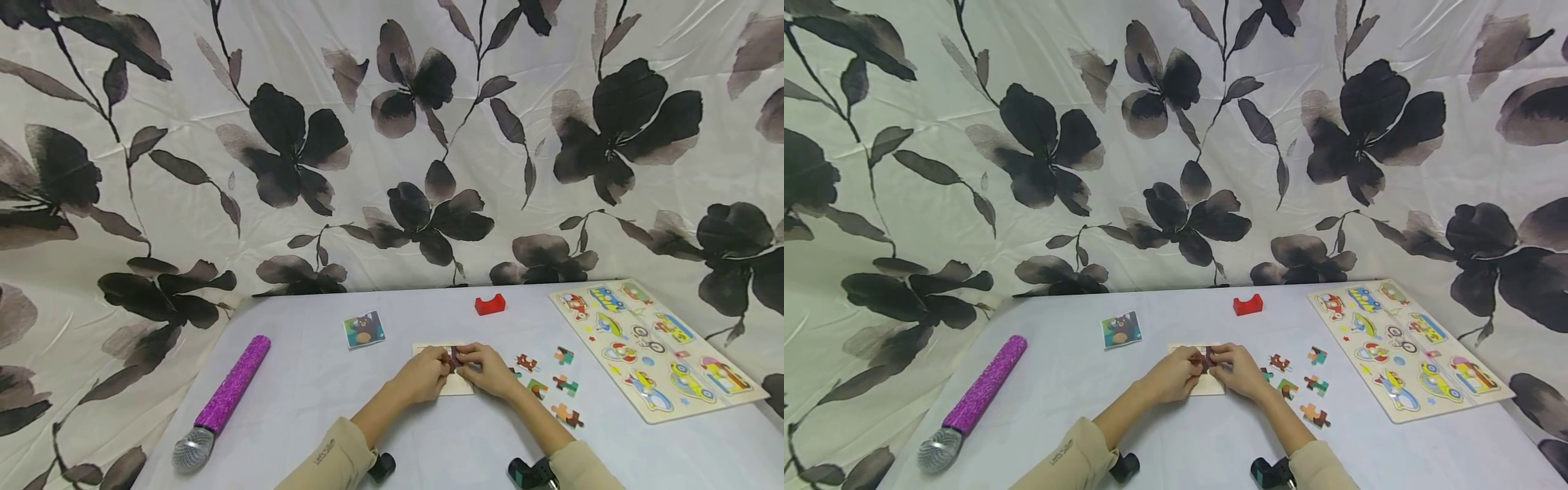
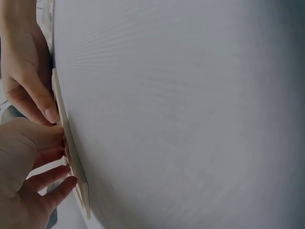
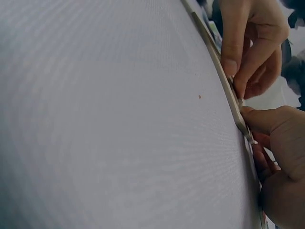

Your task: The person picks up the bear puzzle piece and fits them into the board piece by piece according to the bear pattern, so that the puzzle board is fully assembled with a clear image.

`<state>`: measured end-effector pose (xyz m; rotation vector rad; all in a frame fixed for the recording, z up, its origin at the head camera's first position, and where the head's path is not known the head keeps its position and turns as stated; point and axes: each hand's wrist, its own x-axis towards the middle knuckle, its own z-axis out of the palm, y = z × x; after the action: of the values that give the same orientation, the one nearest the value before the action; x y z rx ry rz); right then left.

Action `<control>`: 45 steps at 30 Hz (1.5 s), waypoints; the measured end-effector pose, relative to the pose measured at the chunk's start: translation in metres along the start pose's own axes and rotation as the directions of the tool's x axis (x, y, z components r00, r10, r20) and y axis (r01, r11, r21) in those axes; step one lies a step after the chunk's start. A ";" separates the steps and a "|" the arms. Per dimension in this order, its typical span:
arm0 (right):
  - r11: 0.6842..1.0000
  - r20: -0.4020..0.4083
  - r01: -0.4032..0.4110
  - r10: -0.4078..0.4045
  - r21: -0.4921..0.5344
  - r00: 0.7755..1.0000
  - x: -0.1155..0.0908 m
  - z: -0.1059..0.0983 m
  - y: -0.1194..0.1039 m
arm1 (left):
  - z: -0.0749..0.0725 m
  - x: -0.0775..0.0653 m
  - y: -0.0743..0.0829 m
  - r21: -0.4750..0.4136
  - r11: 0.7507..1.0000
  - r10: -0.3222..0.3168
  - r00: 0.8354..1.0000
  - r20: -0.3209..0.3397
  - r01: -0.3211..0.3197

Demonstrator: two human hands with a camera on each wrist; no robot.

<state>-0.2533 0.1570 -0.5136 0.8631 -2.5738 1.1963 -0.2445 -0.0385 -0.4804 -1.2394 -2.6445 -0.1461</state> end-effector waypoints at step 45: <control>0.998 0.038 -0.058 0.058 -0.003 0.998 0.000 -0.005 -0.002 | 0.006 -0.011 0.004 -0.132 0.974 -0.163 0.972 0.170 0.186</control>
<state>-0.2520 0.1598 -0.5091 0.8242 -2.6469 1.2039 -0.2357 -0.0430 -0.4893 -1.0984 -2.9274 -0.2884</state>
